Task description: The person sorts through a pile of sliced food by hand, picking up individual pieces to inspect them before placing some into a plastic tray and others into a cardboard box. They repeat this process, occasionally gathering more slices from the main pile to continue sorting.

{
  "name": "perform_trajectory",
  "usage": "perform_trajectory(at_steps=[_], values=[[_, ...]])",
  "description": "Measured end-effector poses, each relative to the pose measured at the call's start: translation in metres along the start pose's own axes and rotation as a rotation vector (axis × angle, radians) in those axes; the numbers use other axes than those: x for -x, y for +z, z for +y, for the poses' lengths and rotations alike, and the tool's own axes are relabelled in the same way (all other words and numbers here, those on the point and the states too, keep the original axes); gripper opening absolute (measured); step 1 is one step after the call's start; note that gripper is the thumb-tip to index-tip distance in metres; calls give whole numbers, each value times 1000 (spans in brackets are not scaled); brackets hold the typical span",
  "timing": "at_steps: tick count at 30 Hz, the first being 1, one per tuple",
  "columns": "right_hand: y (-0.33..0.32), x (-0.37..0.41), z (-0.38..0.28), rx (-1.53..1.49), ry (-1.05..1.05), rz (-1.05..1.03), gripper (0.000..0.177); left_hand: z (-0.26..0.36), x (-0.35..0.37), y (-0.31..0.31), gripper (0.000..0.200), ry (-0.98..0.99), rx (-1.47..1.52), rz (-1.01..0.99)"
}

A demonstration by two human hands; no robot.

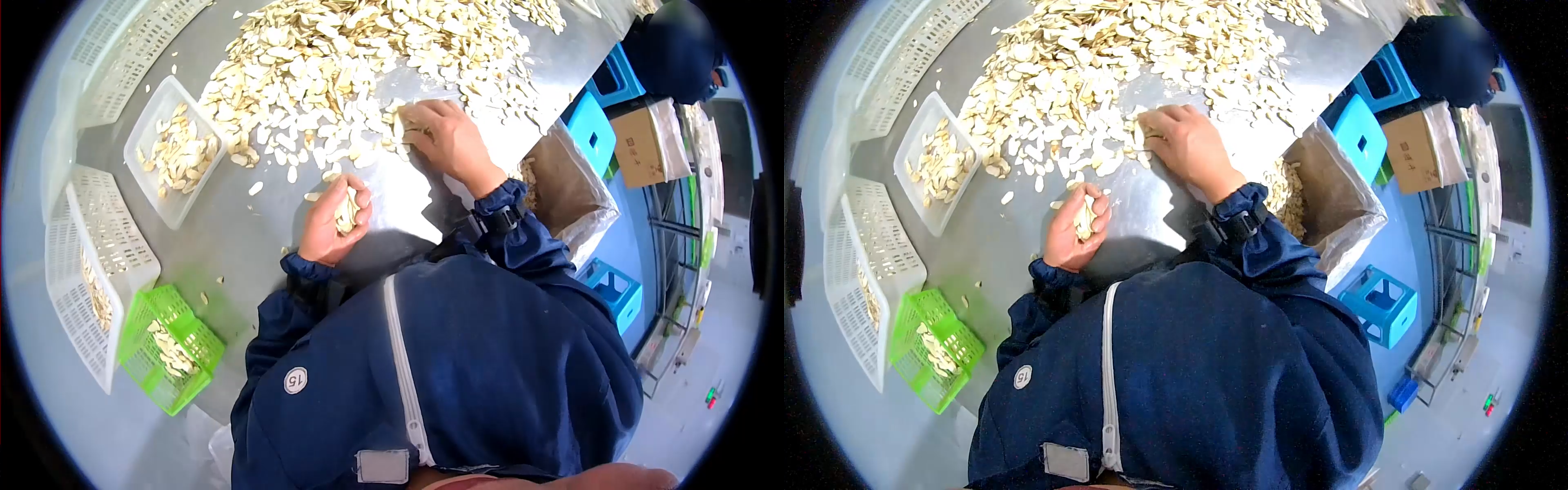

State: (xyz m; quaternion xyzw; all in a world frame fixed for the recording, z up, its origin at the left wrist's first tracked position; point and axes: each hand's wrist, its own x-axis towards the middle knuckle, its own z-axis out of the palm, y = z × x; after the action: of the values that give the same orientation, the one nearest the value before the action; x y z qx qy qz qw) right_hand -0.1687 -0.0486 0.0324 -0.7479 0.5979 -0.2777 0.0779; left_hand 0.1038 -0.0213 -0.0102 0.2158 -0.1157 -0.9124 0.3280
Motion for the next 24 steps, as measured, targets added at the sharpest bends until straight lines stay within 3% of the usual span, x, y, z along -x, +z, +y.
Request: perform_trajectory(at_steps=[4, 9, 12, 15, 21, 24], values=[[-2, 8, -10, -114, 119, -132, 31, 0, 0, -1, 28, 16, 0, 1], [-18, 22, 5, -152, 264, -84, 32, -2, -2, -2, 29, 18, 2, -6], [-24, 22, -3, -42, 253, 22, 31, -2, -2, -2, 28, 13, 12, -8], [-11, 16, -16, -128, 222, -57, 28, -1, -2, -6, 28, 2, 15, -18], [29, 8, -46, -88, -118, -56, 20, 0, -2, -10, 28, -9, -1, -36], [16, 17, -36, -183, -34, -161, 20, 0, 0, -10, 28, -2, -5, -36]])
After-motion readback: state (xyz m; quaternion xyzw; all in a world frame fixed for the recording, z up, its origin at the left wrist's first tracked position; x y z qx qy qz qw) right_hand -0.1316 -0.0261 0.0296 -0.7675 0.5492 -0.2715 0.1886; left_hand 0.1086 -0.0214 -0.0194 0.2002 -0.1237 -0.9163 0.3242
